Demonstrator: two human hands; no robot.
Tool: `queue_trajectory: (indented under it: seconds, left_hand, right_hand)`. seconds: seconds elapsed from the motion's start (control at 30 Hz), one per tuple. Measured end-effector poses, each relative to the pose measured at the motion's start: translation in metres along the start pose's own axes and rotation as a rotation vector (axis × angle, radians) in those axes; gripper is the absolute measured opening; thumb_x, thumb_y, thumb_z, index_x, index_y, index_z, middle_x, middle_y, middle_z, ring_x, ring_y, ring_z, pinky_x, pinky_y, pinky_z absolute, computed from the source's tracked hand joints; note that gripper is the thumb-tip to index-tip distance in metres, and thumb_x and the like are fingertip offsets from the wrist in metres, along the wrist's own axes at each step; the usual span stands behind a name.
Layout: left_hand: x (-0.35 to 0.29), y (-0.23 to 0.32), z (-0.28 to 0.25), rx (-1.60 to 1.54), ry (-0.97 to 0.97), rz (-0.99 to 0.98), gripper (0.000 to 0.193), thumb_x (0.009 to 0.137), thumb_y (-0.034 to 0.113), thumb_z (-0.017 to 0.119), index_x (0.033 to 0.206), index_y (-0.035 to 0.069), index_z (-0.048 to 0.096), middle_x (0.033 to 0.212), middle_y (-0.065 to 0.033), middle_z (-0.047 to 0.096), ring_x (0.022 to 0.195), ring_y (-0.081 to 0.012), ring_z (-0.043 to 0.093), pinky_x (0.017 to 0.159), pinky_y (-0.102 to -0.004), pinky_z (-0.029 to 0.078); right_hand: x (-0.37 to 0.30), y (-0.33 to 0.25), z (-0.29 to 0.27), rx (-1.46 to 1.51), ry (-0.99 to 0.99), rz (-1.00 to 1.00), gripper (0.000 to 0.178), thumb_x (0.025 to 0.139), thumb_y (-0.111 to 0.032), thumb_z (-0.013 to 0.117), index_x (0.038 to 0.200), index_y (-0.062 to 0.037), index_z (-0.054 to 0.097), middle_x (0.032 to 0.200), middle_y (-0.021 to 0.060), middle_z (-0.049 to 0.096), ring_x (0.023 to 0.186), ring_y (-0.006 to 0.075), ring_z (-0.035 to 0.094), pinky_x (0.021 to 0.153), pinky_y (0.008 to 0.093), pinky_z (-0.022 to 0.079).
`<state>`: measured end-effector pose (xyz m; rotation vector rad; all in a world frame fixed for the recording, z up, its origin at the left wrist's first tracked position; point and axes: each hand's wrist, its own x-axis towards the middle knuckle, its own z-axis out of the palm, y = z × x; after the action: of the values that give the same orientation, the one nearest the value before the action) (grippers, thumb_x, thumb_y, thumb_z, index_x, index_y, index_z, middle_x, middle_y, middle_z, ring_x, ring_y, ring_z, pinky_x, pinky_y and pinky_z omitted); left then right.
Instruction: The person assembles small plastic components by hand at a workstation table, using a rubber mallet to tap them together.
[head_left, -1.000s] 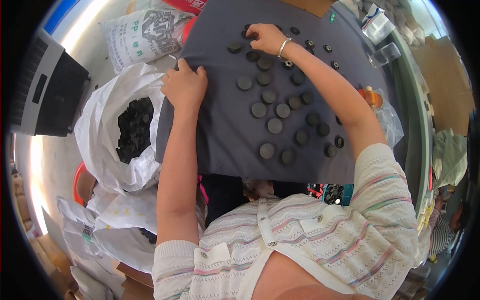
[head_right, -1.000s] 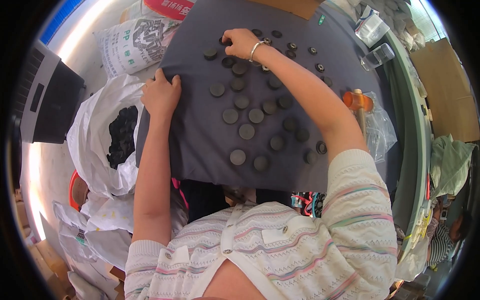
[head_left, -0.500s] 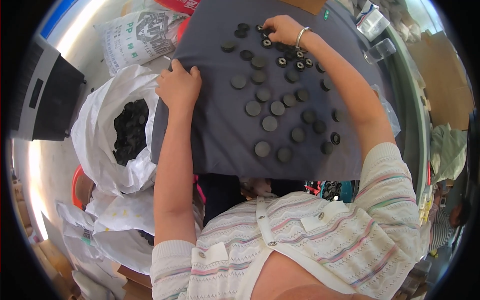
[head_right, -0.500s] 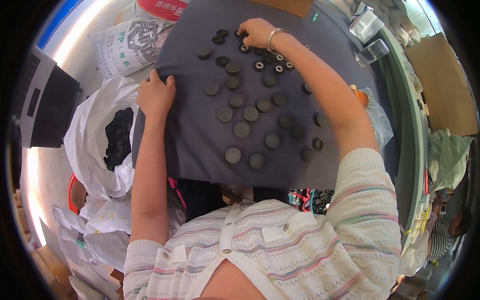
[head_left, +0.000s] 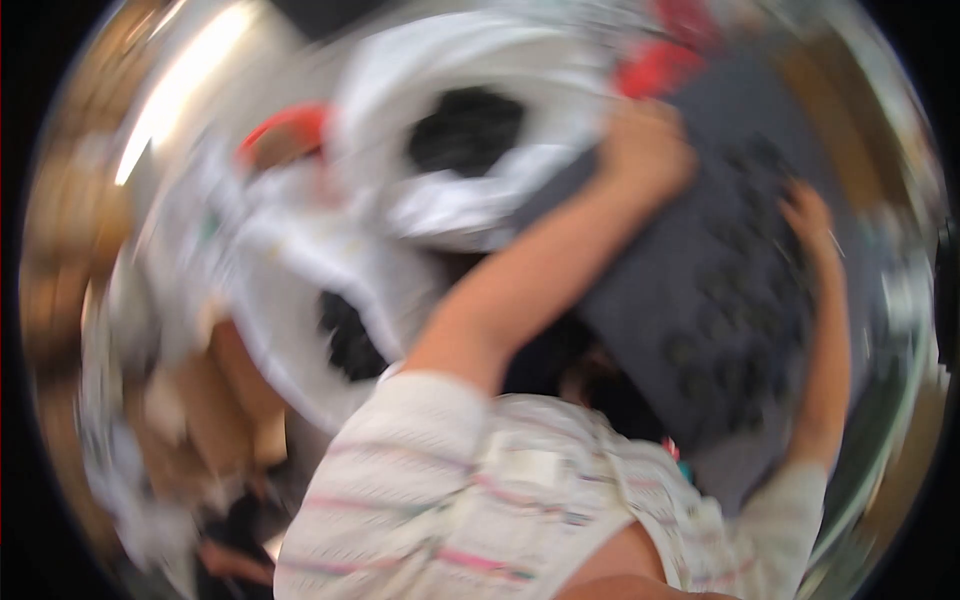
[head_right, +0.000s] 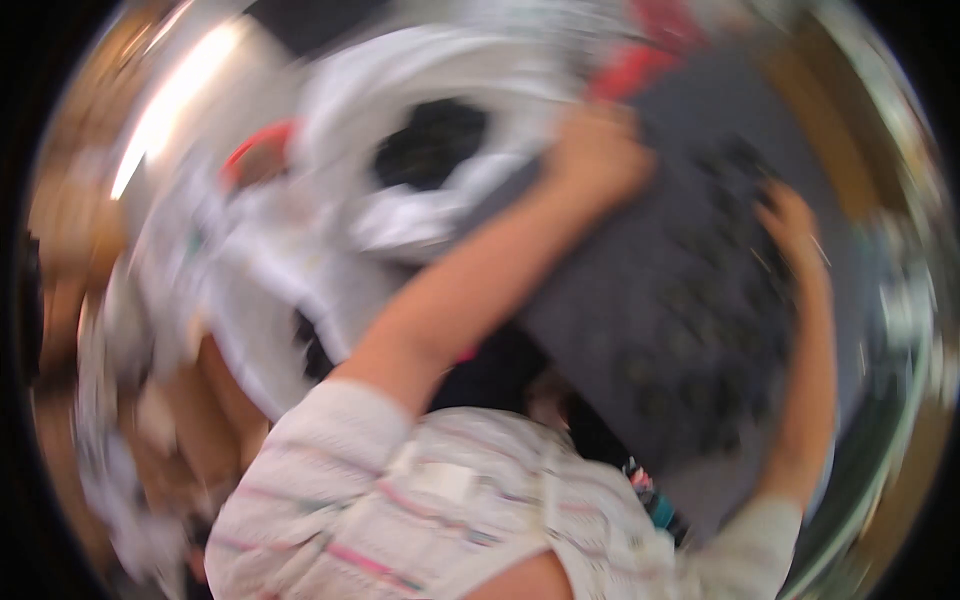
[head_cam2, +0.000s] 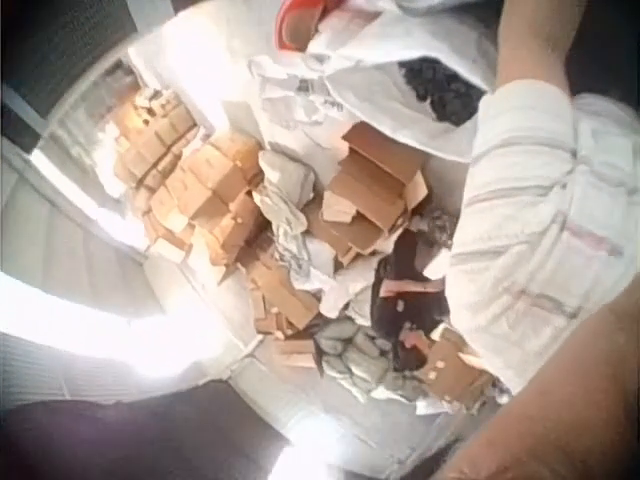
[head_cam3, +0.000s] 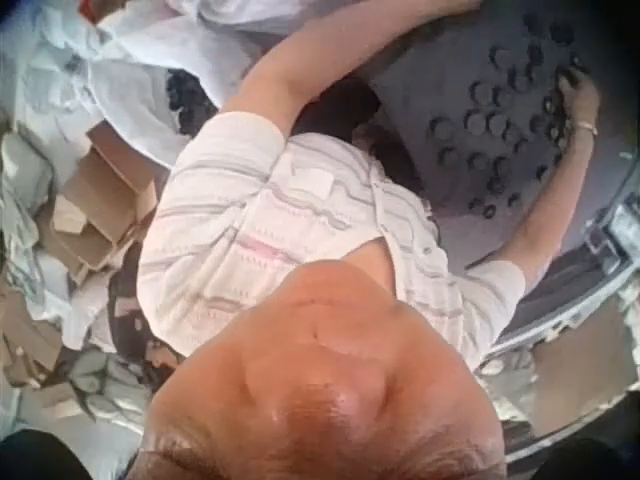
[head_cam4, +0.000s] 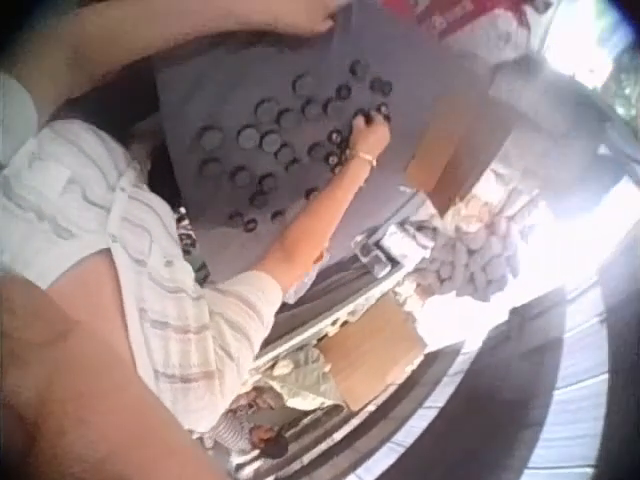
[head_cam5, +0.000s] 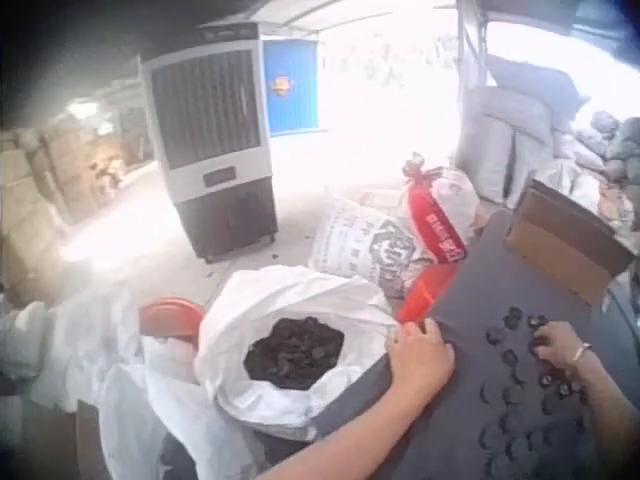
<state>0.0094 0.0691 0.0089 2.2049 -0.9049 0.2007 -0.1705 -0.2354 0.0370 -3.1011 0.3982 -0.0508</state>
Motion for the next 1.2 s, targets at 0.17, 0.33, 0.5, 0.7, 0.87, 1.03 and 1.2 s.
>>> queue_trajectory:
  seconds: [0.17,0.33,0.5,0.7,0.87,1.03,1.2]
  left_hand:
    - [0.013,0.007,0.016,0.084,-0.152,-0.203,0.059,0.081,0.030,0.056,0.130,-0.002,0.050,0.120,-0.0205,0.054,0.115,-0.0330,0.045,0.098,-0.0521,0.029]
    - [0.006,-0.011,0.020,0.165,-0.090,-0.238,0.056,0.080,0.032,0.057,0.125,-0.001,0.054,0.117,-0.0194,0.055,0.110,-0.0318,0.046,0.096,-0.0511,0.029]
    - [0.004,-0.008,0.012,0.199,-0.165,-0.229,0.056,0.081,0.032,0.056,0.126,-0.002,0.054,0.118,-0.0199,0.055,0.111,-0.0325,0.047,0.097,-0.0530,0.028]
    - [0.028,0.015,0.027,0.088,-0.113,-0.223,0.038,0.079,0.024,0.056,0.106,-0.001,0.065,0.106,-0.0173,0.064,0.102,-0.0311,0.058,0.087,-0.0480,0.042]
    - [-0.005,-0.021,-0.007,0.051,0.075,-0.110,0.031,0.075,0.021,0.057,0.097,-0.001,0.062,0.098,-0.0226,0.062,0.096,-0.0371,0.060,0.082,-0.0482,0.046]
    - [0.004,-0.008,-0.005,0.237,-0.069,-0.084,0.049,0.080,0.036,0.059,0.115,0.002,0.056,0.107,-0.0230,0.059,0.105,-0.0394,0.054,0.085,-0.0531,0.042]
    - [0.007,0.004,0.000,0.282,-0.154,-0.096,0.056,0.084,0.044,0.057,0.124,0.006,0.053,0.113,-0.0228,0.058,0.110,-0.0397,0.054,0.088,-0.0525,0.043]
  right_hand:
    - [0.018,0.078,0.009,0.000,-0.097,0.027,0.037,0.081,-0.007,0.062,0.116,0.0031,0.060,0.112,0.0180,0.065,0.102,0.0266,0.063,0.090,0.0343,0.048]
    - [0.035,0.050,0.021,0.202,-0.208,0.116,0.035,0.086,-0.007,0.060,0.119,0.0043,0.058,0.110,0.0147,0.065,0.102,0.0185,0.061,0.090,0.0297,0.047]
    - [0.041,0.050,0.024,0.234,-0.159,0.049,0.035,0.089,-0.007,0.059,0.121,0.0053,0.057,0.115,0.0155,0.064,0.104,0.0196,0.061,0.091,0.0304,0.046]
    - [0.025,0.053,-0.003,0.105,-0.040,0.000,0.034,0.087,-0.009,0.060,0.119,0.0007,0.060,0.116,0.0178,0.063,0.106,0.0286,0.062,0.093,0.0349,0.047]
    - [0.036,-0.070,0.008,0.042,0.105,-0.040,0.035,0.077,-0.019,0.065,0.107,-0.0030,0.065,0.100,0.0185,0.063,0.097,0.0359,0.059,0.086,0.0434,0.048]
    - [0.027,-0.083,-0.029,0.103,0.073,0.158,0.032,0.079,-0.020,0.064,0.107,-0.0034,0.066,0.099,0.0181,0.066,0.095,0.0340,0.062,0.085,0.0415,0.049]
    - [0.007,-0.099,-0.039,0.163,0.051,0.142,0.031,0.080,-0.021,0.065,0.104,-0.0028,0.067,0.095,0.0172,0.067,0.091,0.0334,0.064,0.081,0.0405,0.050]
